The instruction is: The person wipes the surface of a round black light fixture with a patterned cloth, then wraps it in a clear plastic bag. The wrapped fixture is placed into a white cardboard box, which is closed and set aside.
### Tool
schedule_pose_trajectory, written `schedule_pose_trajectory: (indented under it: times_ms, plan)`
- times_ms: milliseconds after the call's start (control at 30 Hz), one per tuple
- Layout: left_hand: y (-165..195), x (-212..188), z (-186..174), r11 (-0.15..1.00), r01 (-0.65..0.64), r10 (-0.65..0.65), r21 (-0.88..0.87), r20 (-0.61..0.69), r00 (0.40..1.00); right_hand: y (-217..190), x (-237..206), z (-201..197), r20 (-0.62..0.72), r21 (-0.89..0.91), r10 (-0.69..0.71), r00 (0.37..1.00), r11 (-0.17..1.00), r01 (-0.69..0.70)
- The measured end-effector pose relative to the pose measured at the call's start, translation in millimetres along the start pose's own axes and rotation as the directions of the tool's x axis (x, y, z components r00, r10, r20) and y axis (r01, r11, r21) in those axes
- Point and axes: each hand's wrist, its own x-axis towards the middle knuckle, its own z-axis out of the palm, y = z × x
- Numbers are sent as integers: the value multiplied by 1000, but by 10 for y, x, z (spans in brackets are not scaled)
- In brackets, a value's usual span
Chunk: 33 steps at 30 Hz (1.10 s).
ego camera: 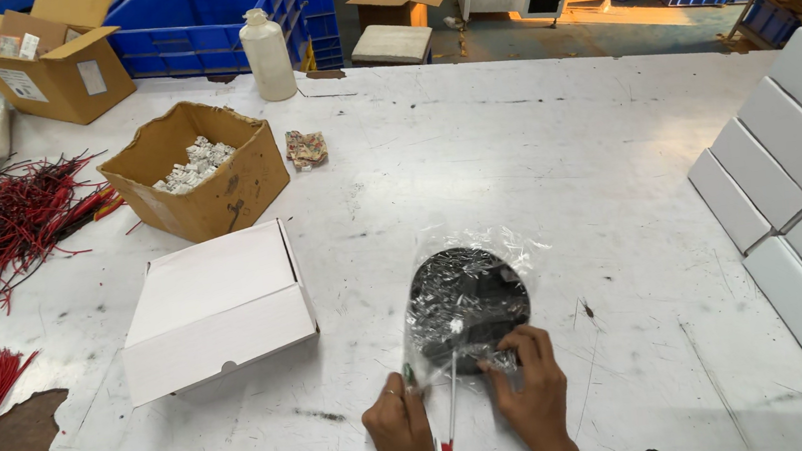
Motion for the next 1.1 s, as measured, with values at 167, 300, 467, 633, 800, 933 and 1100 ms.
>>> schedule_pose_trajectory:
  times_ms: [167, 300, 467, 633, 800, 933, 1100]
  plan:
    - [20, 13, -74, 939, -135, 207, -317, 205, 956, 74, 27, 19, -94, 26, 76, 993, 997, -74]
    - [75, 75, -112, 902, -201, 283, -382, 171, 944, 53, 23, 14, -114, 28, 34, 993, 999, -31]
    - [120, 84, -72, 896, -271, 329, -352, 113, 938, -16, 76, 69, -83, 20, 133, 988, 991, -132]
    - [130, 110, -67, 944, -164, 207, -288, 128, 970, -35, 82, 99, -118, 92, 154, 981, 985, -144]
    - [183, 188, -70, 963, -42, 74, -267, 112, 991, 89, -13, 66, -175, 93, 115, 978, 991, -100]
    - [226, 183, -85, 952, -115, 144, -283, 83, 986, 209, -87, 53, -247, 116, 48, 968, 993, -19]
    - [292, 166, -81, 982, 2, -1, -189, 6, 1000, 237, -174, 52, -350, 151, 230, 908, 971, -187]
